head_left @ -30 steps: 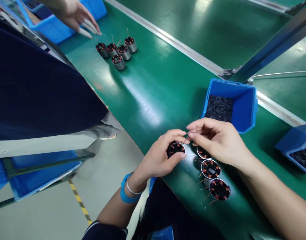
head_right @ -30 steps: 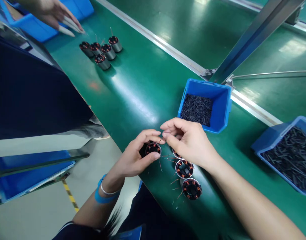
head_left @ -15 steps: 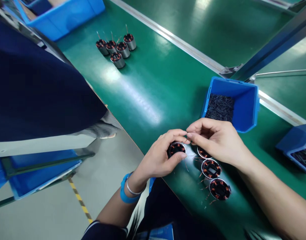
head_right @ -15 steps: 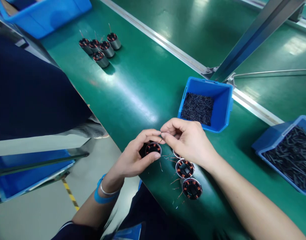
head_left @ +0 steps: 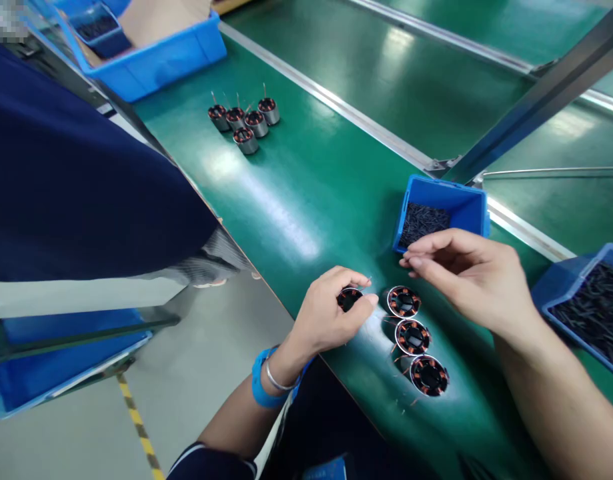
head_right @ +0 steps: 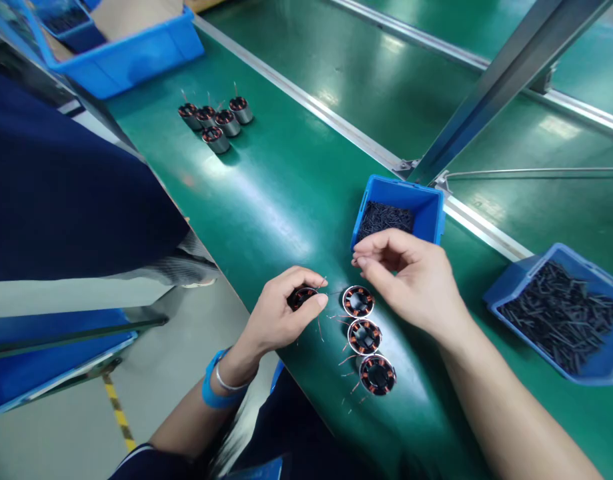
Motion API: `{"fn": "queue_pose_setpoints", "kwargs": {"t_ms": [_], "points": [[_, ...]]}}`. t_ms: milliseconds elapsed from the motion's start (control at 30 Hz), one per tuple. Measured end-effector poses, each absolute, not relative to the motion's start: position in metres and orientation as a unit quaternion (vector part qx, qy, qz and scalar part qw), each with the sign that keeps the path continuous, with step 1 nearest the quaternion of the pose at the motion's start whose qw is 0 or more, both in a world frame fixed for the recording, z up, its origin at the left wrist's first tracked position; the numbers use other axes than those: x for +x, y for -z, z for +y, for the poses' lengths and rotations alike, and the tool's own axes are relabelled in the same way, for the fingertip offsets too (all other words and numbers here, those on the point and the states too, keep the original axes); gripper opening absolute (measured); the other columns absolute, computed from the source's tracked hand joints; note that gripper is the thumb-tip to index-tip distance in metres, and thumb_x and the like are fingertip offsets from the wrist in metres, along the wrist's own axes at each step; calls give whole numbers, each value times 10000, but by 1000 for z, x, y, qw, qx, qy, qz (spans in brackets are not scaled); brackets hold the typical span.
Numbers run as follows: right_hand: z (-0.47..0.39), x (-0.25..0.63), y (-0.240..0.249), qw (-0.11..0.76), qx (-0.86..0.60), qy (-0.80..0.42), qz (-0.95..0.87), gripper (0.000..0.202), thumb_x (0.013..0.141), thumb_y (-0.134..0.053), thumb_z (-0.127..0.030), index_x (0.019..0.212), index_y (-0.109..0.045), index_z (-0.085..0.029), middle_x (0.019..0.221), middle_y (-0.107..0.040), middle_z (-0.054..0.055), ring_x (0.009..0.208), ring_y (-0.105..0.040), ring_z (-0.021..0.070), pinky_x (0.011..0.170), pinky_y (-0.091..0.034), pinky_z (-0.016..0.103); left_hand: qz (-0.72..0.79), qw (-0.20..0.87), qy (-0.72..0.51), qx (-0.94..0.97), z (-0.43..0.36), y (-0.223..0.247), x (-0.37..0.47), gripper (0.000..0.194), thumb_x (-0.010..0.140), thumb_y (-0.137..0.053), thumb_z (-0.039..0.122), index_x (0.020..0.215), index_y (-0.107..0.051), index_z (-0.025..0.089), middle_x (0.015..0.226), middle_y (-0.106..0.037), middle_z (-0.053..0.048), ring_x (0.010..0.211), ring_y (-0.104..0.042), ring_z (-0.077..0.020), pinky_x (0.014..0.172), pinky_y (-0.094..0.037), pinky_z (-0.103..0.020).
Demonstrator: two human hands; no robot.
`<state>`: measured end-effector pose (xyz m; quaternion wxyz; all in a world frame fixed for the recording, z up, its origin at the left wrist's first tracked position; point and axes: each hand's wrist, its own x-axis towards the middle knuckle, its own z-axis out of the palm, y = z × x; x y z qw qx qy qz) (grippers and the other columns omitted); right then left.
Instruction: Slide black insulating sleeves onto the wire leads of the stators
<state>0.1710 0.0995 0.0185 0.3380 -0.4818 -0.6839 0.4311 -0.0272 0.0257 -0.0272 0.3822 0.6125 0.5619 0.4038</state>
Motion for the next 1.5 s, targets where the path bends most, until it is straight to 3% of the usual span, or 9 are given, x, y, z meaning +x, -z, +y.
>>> {"fn": "queue_pose_setpoints", "kwargs": {"t_ms": [233,467,767,933,1067,1167,1500], "points": [[95,159,-5,223,-421,-425,-769,70,872,-639,-242,885,-695,-202,803,-733,18,698,-667,156,619,-517,273,601,332,-342,641,28,20,-21,80,876,-634,212,847,-707,229,688,-728,41,634,-657,-146,680,-474,-303],[102,159,-15,139,-340,-389,-845,148,924,-562,-224,945,-709,-228,895,-731,33,787,-681,174,694,-518,296,609,186,-347,689,26,27,-17,140,869,-610,236,766,-701,211,708,-731,-6,658,-651,-171,669,-450,-325],[101,157,-16,93,-268,-315,-906,195,966,-455,-162,893,-636,-164,800,-636,54,735,-587,166,662,-467,296,558,199,-411,693,28,32,-21,108,849,-644,181,759,-701,196,710,-742,0,628,-664,-131,631,-515,-248],[104,169,-16,165,-310,-325,-878,147,952,-497,-143,911,-636,-171,842,-643,47,771,-597,151,700,-476,279,497,161,-392,757,37,33,-27,131,847,-646,143,749,-721,189,715,-745,7,631,-677,-126,633,-516,-235],[96,173,-5,254,-405,-423,-770,61,908,-639,-221,966,-648,-207,881,-690,17,794,-648,137,709,-511,248,490,168,-390,761,40,33,-28,124,840,-643,130,775,-728,193,733,-743,12,648,-678,-123,646,-519,-229],[85,168,6,270,-440,-493,-700,83,890,-672,-259,956,-656,-211,810,-676,-5,720,-639,122,656,-518,234,498,166,-394,755,39,33,-27,131,848,-633,129,777,-725,190,729,-734,10,638,-661,-122,642,-510,-234],[78,161,12,272,-461,-501,-680,80,881,-679,-257,946,-666,-211,806,-666,-13,694,-615,103,626,-497,221,507,179,-403,740,39,31,-27,179,852,-604,109,715,-704,168,686,-701,-6,623,-639,-126,632,-492,-237]]}}
